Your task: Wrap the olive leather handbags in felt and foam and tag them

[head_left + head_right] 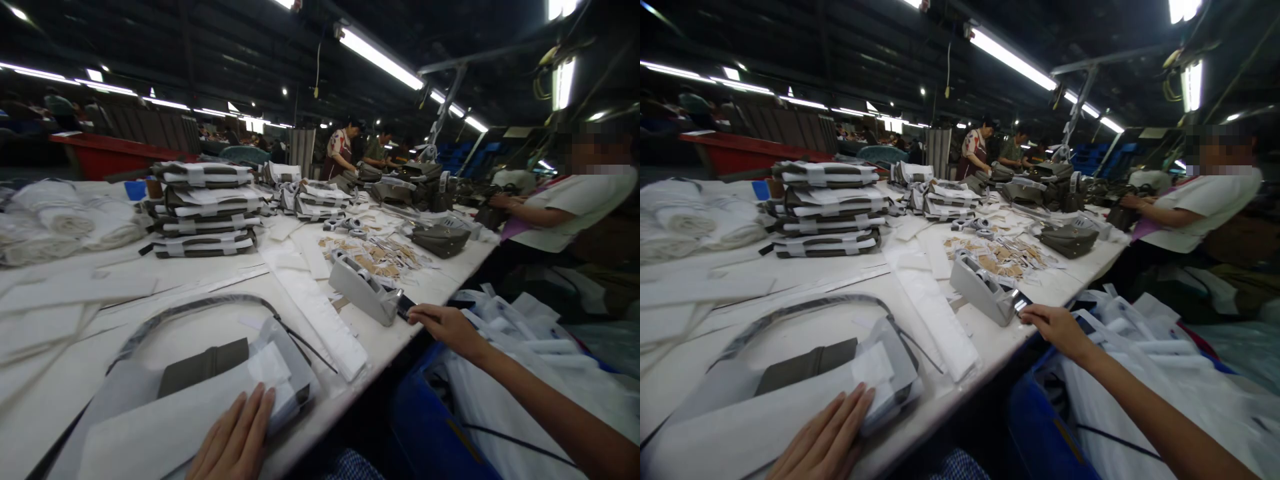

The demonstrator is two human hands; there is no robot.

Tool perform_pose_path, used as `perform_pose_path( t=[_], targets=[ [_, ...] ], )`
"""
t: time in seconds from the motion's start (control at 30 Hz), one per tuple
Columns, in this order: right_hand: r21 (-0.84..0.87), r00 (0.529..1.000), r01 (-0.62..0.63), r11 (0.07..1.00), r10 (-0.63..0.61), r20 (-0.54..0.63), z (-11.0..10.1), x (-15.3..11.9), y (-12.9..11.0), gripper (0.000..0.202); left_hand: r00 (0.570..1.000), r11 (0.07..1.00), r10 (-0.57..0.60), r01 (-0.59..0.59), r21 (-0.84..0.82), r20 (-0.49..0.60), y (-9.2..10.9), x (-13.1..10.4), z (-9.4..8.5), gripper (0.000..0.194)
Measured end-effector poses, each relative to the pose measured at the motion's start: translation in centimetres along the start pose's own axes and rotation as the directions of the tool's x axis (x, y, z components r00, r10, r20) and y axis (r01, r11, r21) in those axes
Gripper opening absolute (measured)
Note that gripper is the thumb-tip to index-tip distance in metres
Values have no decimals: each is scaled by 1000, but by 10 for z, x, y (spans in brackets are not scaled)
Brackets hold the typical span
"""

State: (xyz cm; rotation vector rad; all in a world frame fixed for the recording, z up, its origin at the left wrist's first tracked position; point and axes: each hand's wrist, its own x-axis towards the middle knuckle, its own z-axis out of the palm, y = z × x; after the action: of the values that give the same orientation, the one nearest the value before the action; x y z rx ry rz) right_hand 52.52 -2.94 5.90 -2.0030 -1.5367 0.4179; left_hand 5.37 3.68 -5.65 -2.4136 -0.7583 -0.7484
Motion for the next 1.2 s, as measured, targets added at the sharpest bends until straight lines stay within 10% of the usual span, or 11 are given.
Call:
perform_pose_path(
  t=[0.1, 0.2, 0.4, 0.57, 0.9, 1.2],
  targets=[
    [-94, 931, 337, 937, -317, 180, 7, -3, -51, 24, 994, 994, -106, 107, -13, 17, 11, 6, -10, 49],
    [-9, 748, 563, 826, -505, 430, 29, 3, -115, 25, 980, 980, -195, 196, -36, 37, 20, 13, -20, 47],
    [177, 335, 757, 630, -606, 722, 100, 44, -219, 20, 953, 948, -296, 302, -97, 70, 29, 24, -31, 43],
    [90, 149, 919, 383, -551, 821, 160, 81, -254, 10, 945, 937, -324, 328, -119, 48, 31, 26, -33, 42],
    [-34, 89, 986, 162, -347, 933, 195, 84, -292, 10, 935, 926, -355, 348, -148, -21, 31, 27, -30, 42],
    [-6, 72, 985, 175, -374, 925, 213, 121, -290, 36, 950, 941, -313, 307, -145, -18, 28, 26, -29, 40]
  ],
)
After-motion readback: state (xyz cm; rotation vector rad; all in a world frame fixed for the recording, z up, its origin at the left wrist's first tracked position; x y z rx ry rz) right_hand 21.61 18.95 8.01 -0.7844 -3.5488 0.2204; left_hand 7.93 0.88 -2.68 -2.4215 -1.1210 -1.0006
